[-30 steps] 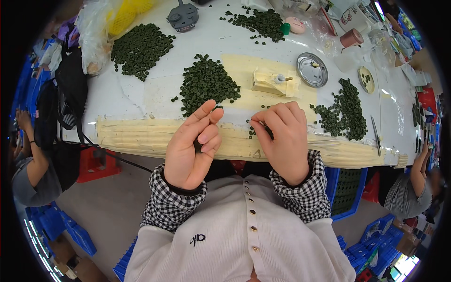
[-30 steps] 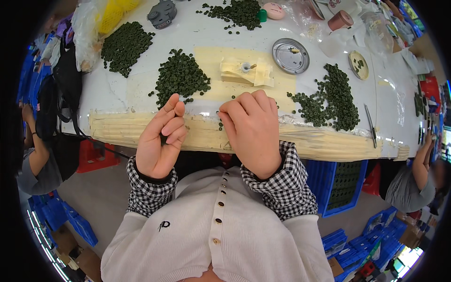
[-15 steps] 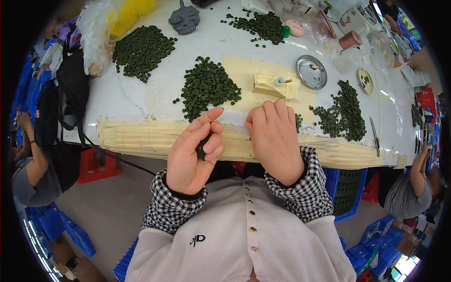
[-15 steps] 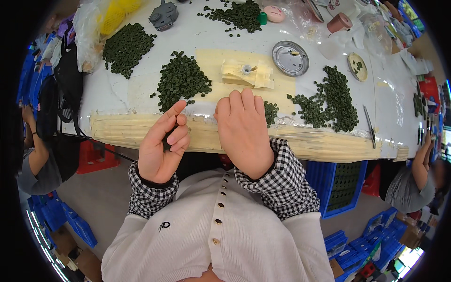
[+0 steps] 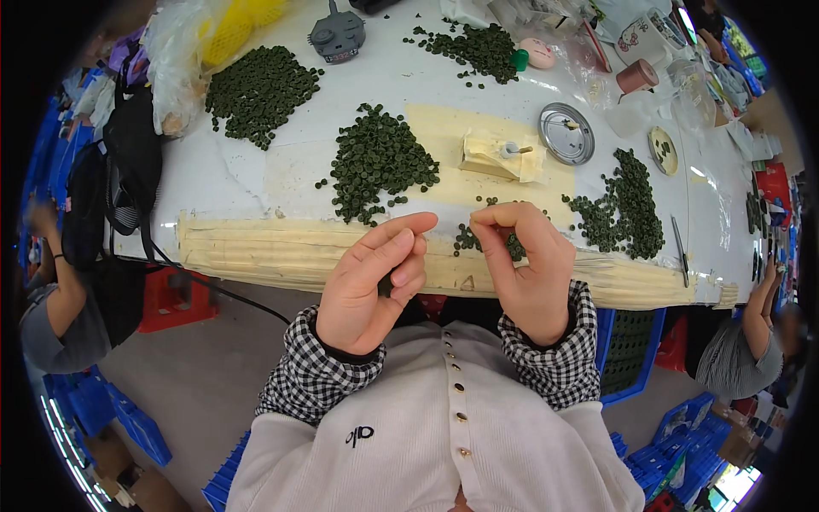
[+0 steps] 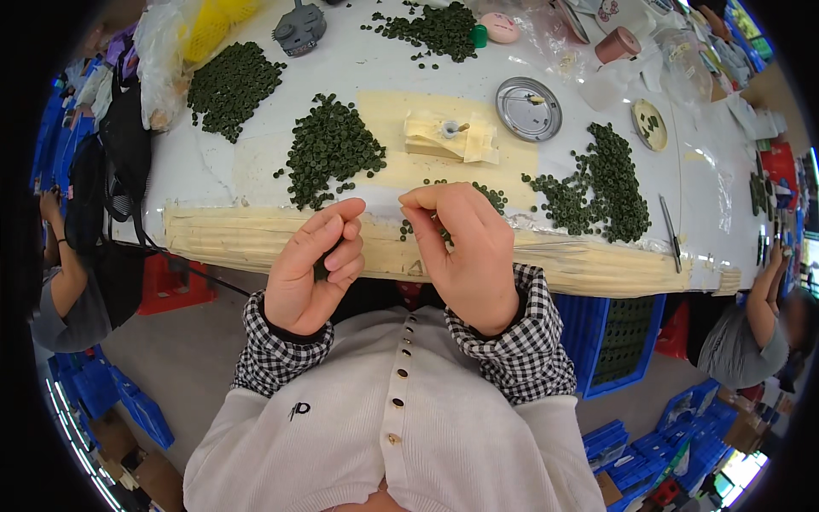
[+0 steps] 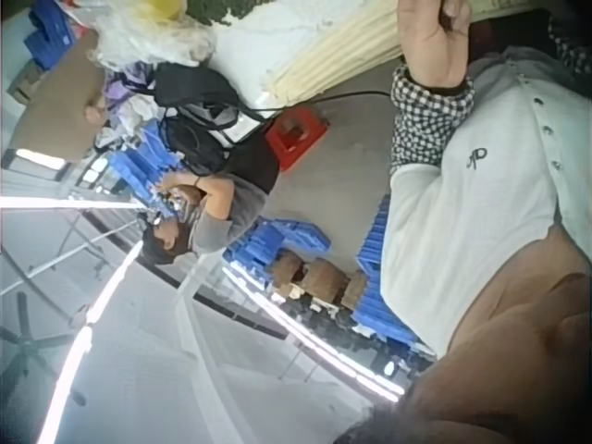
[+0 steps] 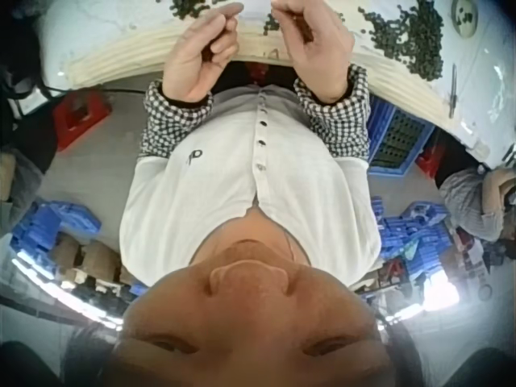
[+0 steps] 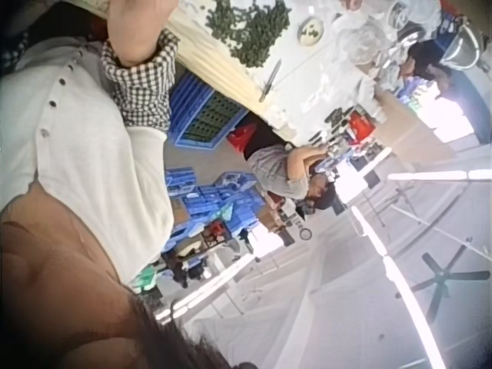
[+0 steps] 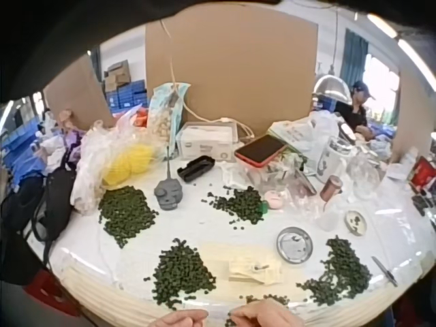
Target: Attaching small green plastic foliage pieces to a long thin base strip at a workbench.
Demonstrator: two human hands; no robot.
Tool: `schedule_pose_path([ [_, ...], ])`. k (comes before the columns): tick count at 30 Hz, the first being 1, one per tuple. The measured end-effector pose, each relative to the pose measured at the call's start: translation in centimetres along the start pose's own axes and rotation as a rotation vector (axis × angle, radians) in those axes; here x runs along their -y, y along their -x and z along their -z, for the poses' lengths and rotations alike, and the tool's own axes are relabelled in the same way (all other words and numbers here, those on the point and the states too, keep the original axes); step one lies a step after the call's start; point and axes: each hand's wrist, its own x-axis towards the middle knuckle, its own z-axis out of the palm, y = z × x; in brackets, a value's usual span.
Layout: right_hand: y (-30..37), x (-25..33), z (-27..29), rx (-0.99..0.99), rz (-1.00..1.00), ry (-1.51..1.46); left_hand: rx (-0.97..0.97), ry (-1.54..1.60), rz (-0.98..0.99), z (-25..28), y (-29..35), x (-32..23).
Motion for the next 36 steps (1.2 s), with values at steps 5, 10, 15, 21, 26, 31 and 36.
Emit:
schedule_pose_path([
  [5,0.1,0.7,0.6,0.035,0.037,-0.064,0.047,0.060,0.012,0.6,-0.2,0.3],
  [10,0.4,0.9,0.4,0.021,0.005,-0.142,0.078,0.083,0.037,0.8,-0.3,0.6],
  [15,0.9,0.7,0.6,0.048,-0.063,-0.259,0.036,0.044,0.034,0.3,-0.4,0.8],
  [21,0.9,1.2,0.8,0.062,-0.111,-0.296,0.091,0.086,0.060,0.7,-0.3,1.2],
  [26,0.7,1.2,0.9,0.064,-0.024,-0.302,0.095,0.066,0.066,0.3,-0.4,1.0],
  [31,0.6,1.3,0.7,0.068,-0.028,-0.316,0.079,0.064,0.062,0.1,-0.2,0.9],
  [36,0.4,1.4,0.9,0.059,0.000,-0.281,0.130,0.044,0.030,0.4,-0.2,1.0],
])
